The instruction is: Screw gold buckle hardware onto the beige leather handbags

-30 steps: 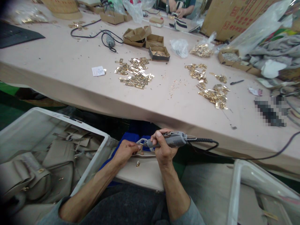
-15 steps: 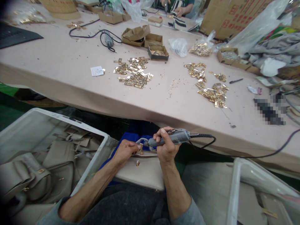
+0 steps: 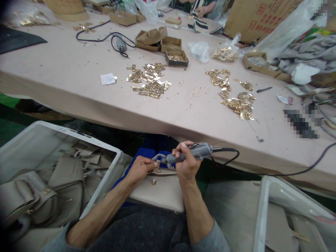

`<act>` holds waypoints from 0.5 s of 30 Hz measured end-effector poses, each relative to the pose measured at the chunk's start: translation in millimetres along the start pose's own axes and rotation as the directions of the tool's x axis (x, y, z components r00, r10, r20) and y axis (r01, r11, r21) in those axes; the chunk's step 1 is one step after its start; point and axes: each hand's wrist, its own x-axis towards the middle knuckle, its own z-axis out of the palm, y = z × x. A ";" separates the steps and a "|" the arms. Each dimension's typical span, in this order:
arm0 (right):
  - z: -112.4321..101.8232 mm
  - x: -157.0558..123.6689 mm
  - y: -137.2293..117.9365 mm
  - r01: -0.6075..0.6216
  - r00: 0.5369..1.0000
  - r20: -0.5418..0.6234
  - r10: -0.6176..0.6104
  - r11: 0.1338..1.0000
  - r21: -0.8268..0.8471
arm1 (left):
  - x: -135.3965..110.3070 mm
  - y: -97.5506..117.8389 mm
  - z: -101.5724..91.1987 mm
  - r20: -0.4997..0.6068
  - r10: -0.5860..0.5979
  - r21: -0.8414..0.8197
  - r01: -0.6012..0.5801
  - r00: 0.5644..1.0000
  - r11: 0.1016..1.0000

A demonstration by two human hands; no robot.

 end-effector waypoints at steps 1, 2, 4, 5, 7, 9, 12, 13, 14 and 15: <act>-0.5 0.4 0.3 -0.004 1.000 -0.006 0.004 1.000 -0.001 | 0.0 -0.1 -0.2 0.005 0.004 -0.009 -0.004 1.000 1.000; -0.9 0.8 0.6 -0.008 1.000 -0.012 0.008 1.000 -0.001 | 0.0 -0.2 -0.3 0.006 0.003 -0.011 -0.003 1.000 1.000; -1.6 1.4 1.0 -0.014 1.000 -0.026 0.014 1.000 0.001 | 0.1 -0.6 -0.4 0.004 -0.005 -0.005 0.005 1.000 1.000; -1.9 1.6 1.2 -0.018 0.999 -0.031 0.018 1.000 0.004 | 0.2 -0.8 -0.5 0.003 -0.009 -0.003 0.009 1.000 1.000; -2.5 2.2 1.7 -0.024 0.999 -0.037 0.024 1.000 0.010 | 0.6 -1.4 -0.6 0.005 -0.009 -0.002 0.009 1.000 1.000; -3.4 3.0 2.7 -0.035 0.998 -0.043 0.036 0.999 0.016 | 0.9 -2.3 -0.9 0.008 -0.005 0.001 0.005 1.000 1.000; -5.4 4.8 5.1 -0.058 0.996 -0.065 0.059 0.998 0.029 | 1.1 -4.3 -1.6 0.006 0.004 0.012 -0.004 1.000 1.000; -6.2 5.6 6.0 -0.064 0.995 -0.076 0.067 0.997 0.034 | 1.0 -4.9 -1.8 0.005 0.009 0.013 -0.009 1.000 1.000; -7.1 6.3 6.8 -0.070 0.994 -0.086 0.073 0.997 0.038 | 1.0 -5.5 -2.0 0.006 0.014 0.011 -0.014 1.000 1.000; -7.9 6.9 7.5 -0.075 0.993 -0.093 0.079 0.996 0.043 | 0.9 -6.0 -2.0 0.008 0.018 0.009 -0.018 1.000 1.000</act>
